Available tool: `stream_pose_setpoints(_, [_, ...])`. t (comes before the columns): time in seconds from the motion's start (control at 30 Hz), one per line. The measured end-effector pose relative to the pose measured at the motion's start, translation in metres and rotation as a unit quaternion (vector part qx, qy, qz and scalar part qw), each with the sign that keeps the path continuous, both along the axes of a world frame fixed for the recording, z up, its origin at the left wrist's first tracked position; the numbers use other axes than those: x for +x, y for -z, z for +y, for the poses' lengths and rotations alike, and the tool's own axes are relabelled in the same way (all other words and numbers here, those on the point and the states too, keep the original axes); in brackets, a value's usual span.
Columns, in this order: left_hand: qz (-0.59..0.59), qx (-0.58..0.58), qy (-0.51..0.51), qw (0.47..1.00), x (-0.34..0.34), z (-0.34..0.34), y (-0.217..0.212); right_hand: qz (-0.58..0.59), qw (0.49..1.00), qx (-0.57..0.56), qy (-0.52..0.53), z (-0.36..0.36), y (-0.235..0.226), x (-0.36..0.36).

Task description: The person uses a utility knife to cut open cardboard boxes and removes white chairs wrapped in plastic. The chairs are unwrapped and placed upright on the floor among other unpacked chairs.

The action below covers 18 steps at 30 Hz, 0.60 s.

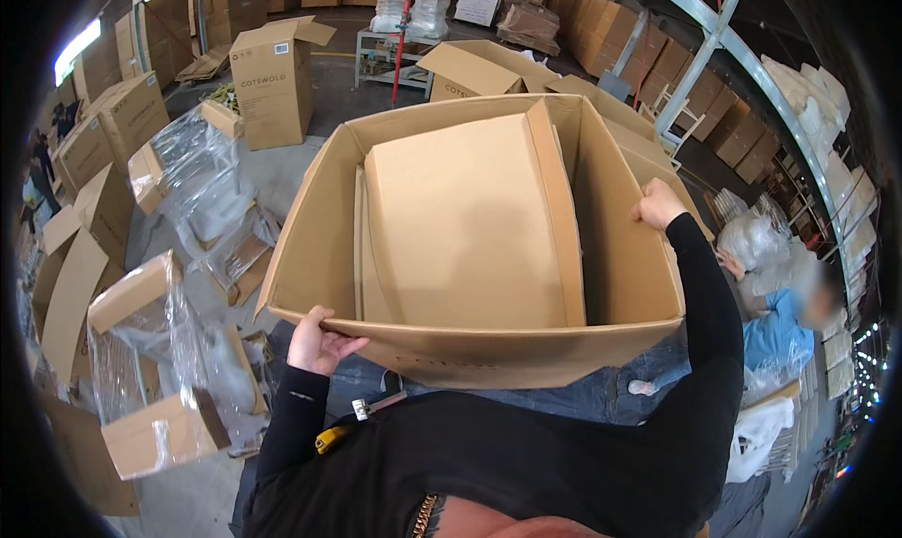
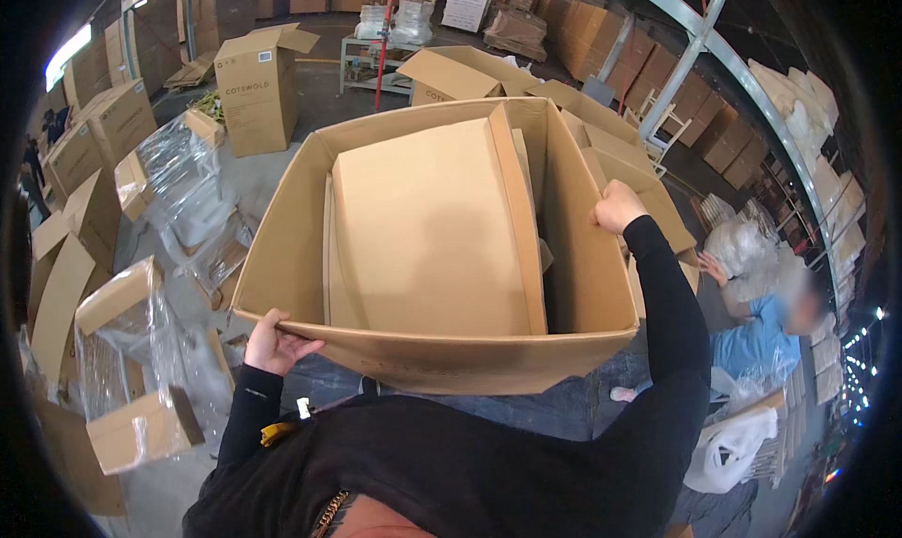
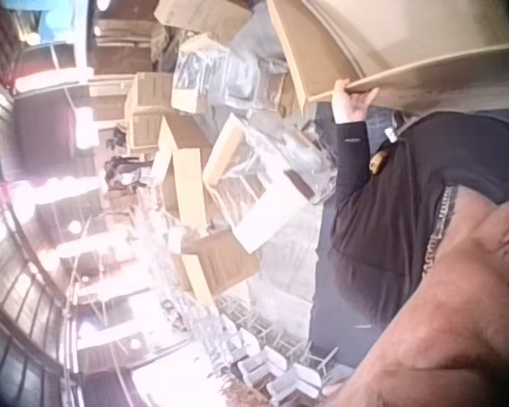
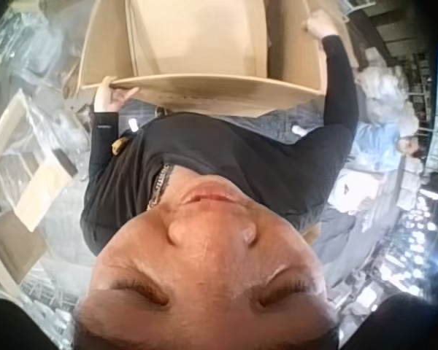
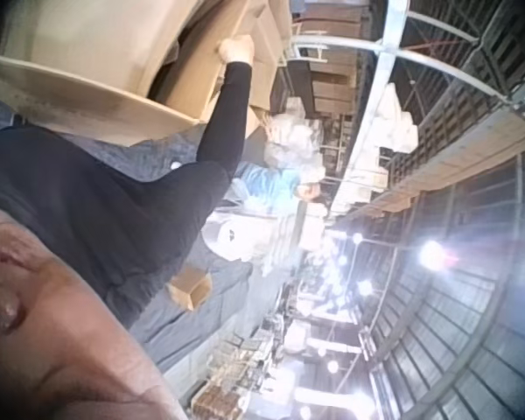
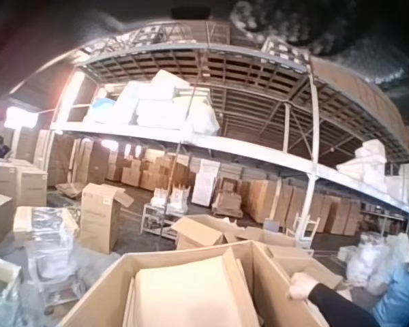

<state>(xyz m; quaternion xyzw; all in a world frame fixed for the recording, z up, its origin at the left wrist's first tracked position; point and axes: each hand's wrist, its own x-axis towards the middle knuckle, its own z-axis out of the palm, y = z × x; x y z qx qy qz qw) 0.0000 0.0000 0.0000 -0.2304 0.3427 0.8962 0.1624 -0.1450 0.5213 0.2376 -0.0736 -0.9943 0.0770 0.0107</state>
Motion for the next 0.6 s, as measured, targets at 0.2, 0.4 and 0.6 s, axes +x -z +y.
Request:
stream_pose_setpoints(0.2, [0.092, -0.036, -0.026, 0.995, -0.209, 0.0, -0.055, 0.098, 0.994, -0.057, 0.007, 0.019, -0.019, -0.167])
stream_pose_setpoints(0.4, [0.126, -0.099, -0.012, 0.987, -0.397, 0.093, -0.071, 0.172, 0.968, -0.179, 0.034, 0.12, 0.034, -0.311])
stream_pose_setpoints(0.6, [0.348, -0.735, 0.207, 0.544, -0.589, 0.195, -0.002, 0.192, 0.974, 0.11, -0.055, 0.132, 0.112, -0.465])
